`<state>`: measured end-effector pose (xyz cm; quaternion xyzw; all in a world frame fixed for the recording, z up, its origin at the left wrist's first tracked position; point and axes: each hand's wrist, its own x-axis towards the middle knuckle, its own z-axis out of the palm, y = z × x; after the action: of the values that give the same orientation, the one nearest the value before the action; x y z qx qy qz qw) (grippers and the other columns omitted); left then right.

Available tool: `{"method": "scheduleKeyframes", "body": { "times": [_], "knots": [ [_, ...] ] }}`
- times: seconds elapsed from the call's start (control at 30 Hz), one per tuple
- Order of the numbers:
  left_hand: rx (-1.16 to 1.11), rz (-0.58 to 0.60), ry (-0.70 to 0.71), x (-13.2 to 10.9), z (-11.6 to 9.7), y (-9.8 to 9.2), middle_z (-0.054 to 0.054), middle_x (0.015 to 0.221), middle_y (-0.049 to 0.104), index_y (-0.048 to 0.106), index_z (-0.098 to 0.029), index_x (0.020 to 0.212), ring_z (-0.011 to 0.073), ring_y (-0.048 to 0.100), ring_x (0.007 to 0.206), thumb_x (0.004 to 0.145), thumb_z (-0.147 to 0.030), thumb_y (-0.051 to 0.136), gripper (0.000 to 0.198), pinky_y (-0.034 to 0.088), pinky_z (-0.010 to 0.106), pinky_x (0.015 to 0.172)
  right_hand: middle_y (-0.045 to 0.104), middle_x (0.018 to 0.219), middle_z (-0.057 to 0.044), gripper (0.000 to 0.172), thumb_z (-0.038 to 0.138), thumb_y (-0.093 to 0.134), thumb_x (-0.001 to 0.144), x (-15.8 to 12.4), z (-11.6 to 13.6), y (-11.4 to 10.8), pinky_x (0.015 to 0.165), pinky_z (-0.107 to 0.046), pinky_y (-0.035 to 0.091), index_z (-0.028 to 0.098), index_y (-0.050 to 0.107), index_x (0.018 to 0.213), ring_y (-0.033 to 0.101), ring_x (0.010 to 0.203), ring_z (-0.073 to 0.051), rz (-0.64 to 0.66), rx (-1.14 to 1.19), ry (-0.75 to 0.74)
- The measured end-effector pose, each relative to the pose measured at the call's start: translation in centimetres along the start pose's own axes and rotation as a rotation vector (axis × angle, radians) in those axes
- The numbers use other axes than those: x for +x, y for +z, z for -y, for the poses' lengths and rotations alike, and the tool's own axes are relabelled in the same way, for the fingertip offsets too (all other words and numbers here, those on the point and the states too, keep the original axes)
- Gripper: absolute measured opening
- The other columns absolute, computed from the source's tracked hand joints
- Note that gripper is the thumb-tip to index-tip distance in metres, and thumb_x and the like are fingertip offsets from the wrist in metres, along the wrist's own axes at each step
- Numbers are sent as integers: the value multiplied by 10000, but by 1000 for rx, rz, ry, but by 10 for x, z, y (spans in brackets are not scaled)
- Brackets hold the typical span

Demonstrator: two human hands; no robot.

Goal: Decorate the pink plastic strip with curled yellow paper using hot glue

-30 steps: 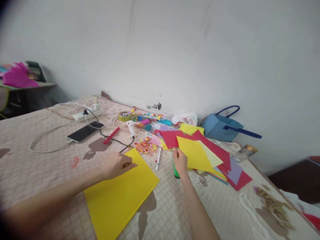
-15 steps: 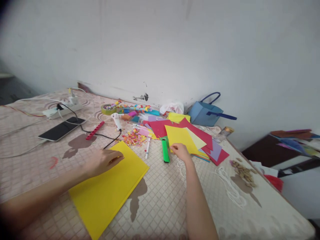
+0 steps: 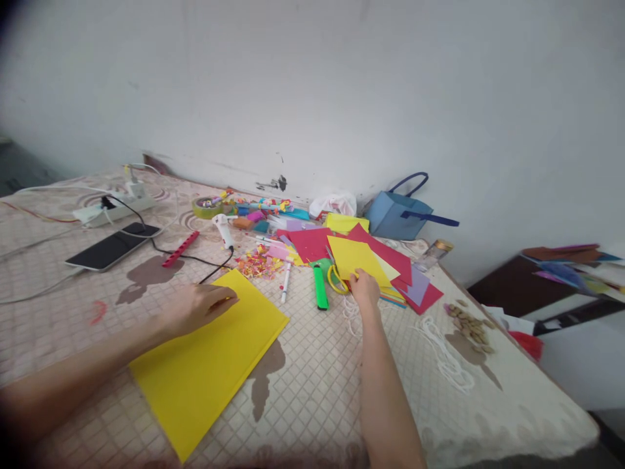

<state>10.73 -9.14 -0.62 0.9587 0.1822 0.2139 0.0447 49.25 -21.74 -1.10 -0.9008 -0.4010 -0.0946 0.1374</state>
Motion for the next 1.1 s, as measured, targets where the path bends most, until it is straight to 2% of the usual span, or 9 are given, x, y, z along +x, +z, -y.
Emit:
{"method": "scheduleKeyframes", "body": {
  "times": [0.2,0.27,0.4,0.53,0.67,0.8,0.93,1.03,1.1],
  "knots": [
    [1,20,-18,0,1,0,48,742,686,630,-163,870,158,644,664,904,-316,372,302,405,231,582,644,951,-35,227,287,462,855,1,18,9,768,-220,399,240,653,970,592,885,-147,66,29,-176],
    [3,17,-16,1,0,-1,44,738,685,628,-164,865,153,642,661,906,-316,366,306,399,228,580,619,982,-59,236,291,478,847,1,23,14,748,-232,399,238,644,1006,591,878,-159,67,12,-167],
    [15,11,-9,1,-2,-5,35,730,683,622,-170,854,141,632,643,909,-312,352,310,380,220,564,593,954,-154,321,310,419,872,0,19,17,688,-293,399,132,591,1076,596,848,-224,16,-44,-27],
    [28,39,-23,1,-4,-8,40,735,680,622,-171,860,146,629,654,913,-312,332,327,374,225,572,591,965,-144,317,363,487,837,1,11,19,698,-286,395,143,571,1049,588,888,-231,12,-45,5],
    [55,57,-138,3,-3,-14,42,733,680,621,-179,849,157,624,644,905,-313,330,325,353,233,553,599,964,-143,336,355,575,776,2,9,24,701,-287,398,137,550,1031,584,906,-245,30,1,-7],
    [46,44,-313,8,8,-19,46,755,686,620,-192,851,161,614,635,877,-318,363,287,334,229,527,615,907,-136,285,295,573,772,3,10,26,709,-306,398,136,543,1006,592,874,-252,20,95,-3],
    [7,17,-459,10,29,-25,38,775,686,623,-214,855,175,615,672,856,-362,379,285,337,228,526,601,910,-147,270,257,570,758,3,9,19,752,-346,392,135,535,996,571,905,-273,-42,267,4],
    [-58,49,-514,9,45,-32,29,775,686,619,-214,821,177,615,690,821,-390,419,267,345,225,528,571,954,-154,372,340,561,756,3,10,7,753,-369,399,136,500,1061,545,924,-278,-106,463,12],
    [-121,112,-512,8,54,-36,33,753,681,614,-199,774,176,611,687,794,-410,448,270,356,223,536,568,899,-116,439,423,530,762,3,13,0,712,-361,419,148,472,1099,554,857,-250,-107,632,3]
  ]
}}
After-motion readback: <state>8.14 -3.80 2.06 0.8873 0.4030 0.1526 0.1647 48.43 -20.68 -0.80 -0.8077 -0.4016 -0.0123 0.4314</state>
